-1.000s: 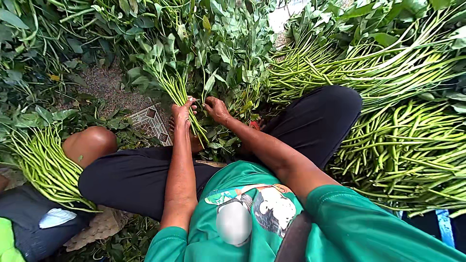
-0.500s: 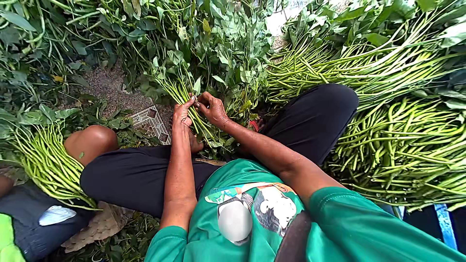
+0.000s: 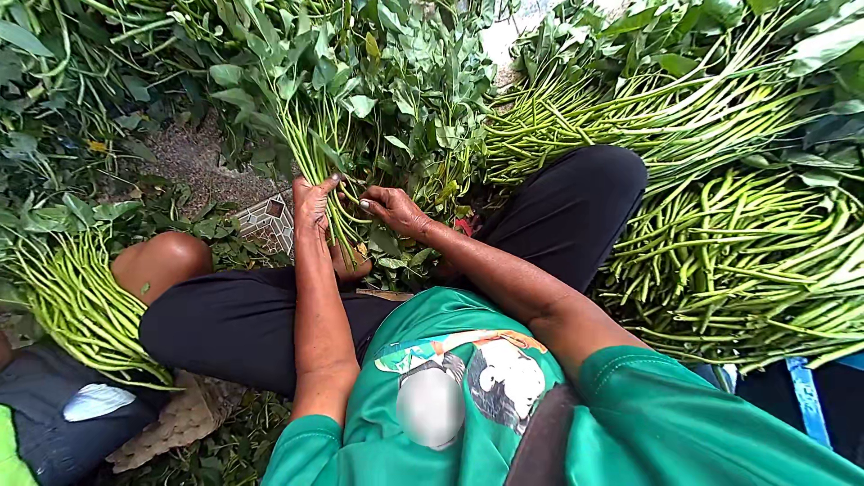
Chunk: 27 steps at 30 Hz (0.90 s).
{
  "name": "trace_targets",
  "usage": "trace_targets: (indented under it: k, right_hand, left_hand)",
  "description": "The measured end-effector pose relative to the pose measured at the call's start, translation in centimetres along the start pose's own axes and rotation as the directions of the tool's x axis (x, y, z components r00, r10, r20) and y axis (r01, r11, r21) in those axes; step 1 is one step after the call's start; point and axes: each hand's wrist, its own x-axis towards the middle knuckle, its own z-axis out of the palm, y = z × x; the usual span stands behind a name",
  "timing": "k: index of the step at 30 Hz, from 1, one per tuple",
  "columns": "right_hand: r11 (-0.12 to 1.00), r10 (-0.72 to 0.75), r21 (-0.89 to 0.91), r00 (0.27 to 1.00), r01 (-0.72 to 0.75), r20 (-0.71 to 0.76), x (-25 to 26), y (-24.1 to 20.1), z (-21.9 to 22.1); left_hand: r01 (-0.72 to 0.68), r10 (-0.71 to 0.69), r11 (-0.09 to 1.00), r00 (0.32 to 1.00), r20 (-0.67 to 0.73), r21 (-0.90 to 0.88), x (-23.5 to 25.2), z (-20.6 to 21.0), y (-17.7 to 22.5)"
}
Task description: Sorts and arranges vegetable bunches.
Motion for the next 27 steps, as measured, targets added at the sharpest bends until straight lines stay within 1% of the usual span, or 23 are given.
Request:
trace_targets:
  k: [2,4,7,9,11,12,14,16,18,20,21,22,23,24,25,26,27]
  right_hand:
    - [0.990,-0.058,-0.126,0.998,0.058,-0.001,-0.8,-0.6,0.0]
    - [0.965,-0.078,-0.254,0.996,0.066,-0.036,-1.9,-1.2,0.6]
    - [0.945,-0.075,-0.325,0.995,0.048,-0.072,-3.3,-2.2,0.7]
    - [0.932,-0.086,-0.359,0.994,0.054,-0.074,-4.6,-2.5,0.8]
    - [0.922,-0.121,-0.377,0.991,0.093,-0.052,-6.6,-2.1,1.1]
    - [0.915,-0.130,-0.389,0.991,0.111,-0.023,-7.7,-1.8,1.2]
    - [0.918,-0.073,-0.388,0.996,0.087,0.051,-8.9,-1.2,0.4]
    - [0.917,-0.032,-0.392,0.995,0.067,0.094,-8.5,-1.1,-1.0]
    - [0.906,-0.048,-0.419,0.998,0.062,0.043,-7.1,-0.9,-1.8]
    - [0.915,-0.034,-0.401,0.999,0.037,0.014,-5.4,-1.2,-1.9]
    - [0.938,0.006,-0.347,0.999,0.008,0.039,-4.5,-1.5,-1.7]
    - [0.968,0.059,-0.250,0.995,-0.037,0.082,-3.7,-1.8,-1.4]
    - [0.991,0.100,-0.098,0.987,-0.088,0.124,-2.9,-2.1,-0.9]
    - [0.983,0.134,0.107,0.978,-0.152,0.159,-2.4,-2.2,-0.4]
    - [0.916,0.180,0.329,0.968,-0.230,0.177,-2.2,-2.3,0.3]
    - [0.810,0.231,0.509,0.956,-0.292,0.181,-2.3,-2.5,1.0]
    - [0.720,0.264,0.620,0.949,-0.313,0.173,-2.3,-2.5,1.5]
  left_hand:
    - [-0.009,0.007,1.000,0.997,-0.072,-0.027,0.1,-0.1,0.1]
    - [0.009,-0.015,0.999,0.994,-0.112,-0.049,0.1,-0.3,0.1]
    - [0.021,-0.025,0.999,0.995,-0.099,-0.049,-0.2,-0.2,0.2]
    - [-0.013,0.009,0.999,0.995,-0.104,-0.037,-0.4,-0.4,0.2]
    - [-0.058,0.058,0.998,0.990,-0.128,0.005,0.0,-1.4,0.3]
    - [-0.072,0.075,0.997,0.990,-0.115,0.031,0.4,-2.2,0.4]
    - [-0.096,0.101,0.992,0.993,-0.058,0.084,0.5,-3.0,0.8]
    - [-0.124,0.126,0.984,0.992,-0.010,0.127,0.2,-3.1,1.0]
    - [-0.154,0.150,0.977,0.988,0.040,0.148,0.0,-2.7,1.1]
    - [-0.176,0.163,0.973,0.982,0.092,0.148,-0.2,-2.1,1.2]
    - [-0.185,0.169,0.973,0.978,0.123,0.139,-0.4,-1.8,1.1]
    - [-0.189,0.169,0.974,0.974,0.152,0.127,-0.5,-1.5,1.1]
    - [-0.197,0.175,0.974,0.968,0.180,0.110,-0.6,-1.4,0.9]
    - [-0.200,0.178,0.975,0.963,0.202,0.093,-0.7,-1.3,0.8]
    - [-0.203,0.183,0.977,0.960,0.213,0.072,-0.7,-1.3,0.5]
    - [-0.199,0.185,0.979,0.961,0.205,0.047,-0.8,-1.3,0.4]
    - [-0.200,0.194,0.980,0.965,0.174,0.017,-0.8,-1.4,0.2]
